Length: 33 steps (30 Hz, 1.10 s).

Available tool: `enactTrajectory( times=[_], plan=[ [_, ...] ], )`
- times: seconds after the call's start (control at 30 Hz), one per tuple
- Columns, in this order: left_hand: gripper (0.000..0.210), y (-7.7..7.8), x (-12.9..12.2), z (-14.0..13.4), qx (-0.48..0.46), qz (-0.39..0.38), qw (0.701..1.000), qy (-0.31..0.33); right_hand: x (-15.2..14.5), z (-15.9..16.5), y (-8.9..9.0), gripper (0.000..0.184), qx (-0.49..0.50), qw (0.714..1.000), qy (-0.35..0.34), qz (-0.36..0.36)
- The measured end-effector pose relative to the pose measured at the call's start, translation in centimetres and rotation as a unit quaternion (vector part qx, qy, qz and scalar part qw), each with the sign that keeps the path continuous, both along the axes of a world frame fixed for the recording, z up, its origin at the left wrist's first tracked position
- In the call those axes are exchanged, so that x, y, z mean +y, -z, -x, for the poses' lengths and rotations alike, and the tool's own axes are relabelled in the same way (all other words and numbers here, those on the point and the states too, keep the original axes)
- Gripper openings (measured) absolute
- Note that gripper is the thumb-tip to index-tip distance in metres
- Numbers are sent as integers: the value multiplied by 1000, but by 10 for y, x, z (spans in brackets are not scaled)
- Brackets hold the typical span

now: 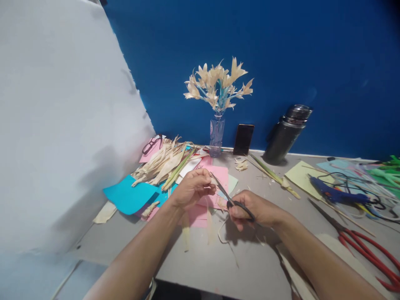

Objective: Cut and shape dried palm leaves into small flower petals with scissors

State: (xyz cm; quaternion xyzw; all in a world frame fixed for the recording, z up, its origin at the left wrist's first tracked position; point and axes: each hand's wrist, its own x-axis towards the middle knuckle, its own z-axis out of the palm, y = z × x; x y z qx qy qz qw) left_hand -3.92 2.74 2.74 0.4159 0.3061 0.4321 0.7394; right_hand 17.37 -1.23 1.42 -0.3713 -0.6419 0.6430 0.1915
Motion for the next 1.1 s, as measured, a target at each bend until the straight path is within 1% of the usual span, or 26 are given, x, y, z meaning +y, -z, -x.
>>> enactTrajectory(
  times=[0.17,0.4,0.5,0.6,0.67,0.7,0.73,0.8,0.9,0.97,1.03,1.1],
  plan=[
    [17,0,1,0,7,-3,1000,-4,0,1,-1,33,-3,1000,3,9],
    [17,0,1,2,14,-19,1000,5,2,-2,9,33,-24,999,27,19],
    [18,1,2,3,7,-18,1000,8,2,-1,11,36,-29,998,41,27],
    [17,3,2,1,8,-15,1000,15,3,5,9,34,0,995,101,11],
    [17,6,0,-2,16,-14,1000,21,3,9,8,29,69,984,164,6],
    [17,7,-2,-5,21,-13,999,26,4,11,7,31,111,975,191,12],
    [17,9,-4,-8,27,-12,999,34,4,12,6,36,149,966,212,19],
    [18,12,-8,-14,33,-8,998,58,3,14,5,46,190,950,246,25],
    [20,18,-12,-22,30,5,996,87,3,15,3,46,200,940,276,14],
    [24,21,-13,-25,6,27,996,87,3,15,3,44,209,935,288,12],
    [32,23,-15,-28,-34,48,995,83,3,15,4,42,209,930,302,9],
    [34,24,-18,-30,-47,50,995,75,3,16,5,41,206,925,320,4]
  ],
)
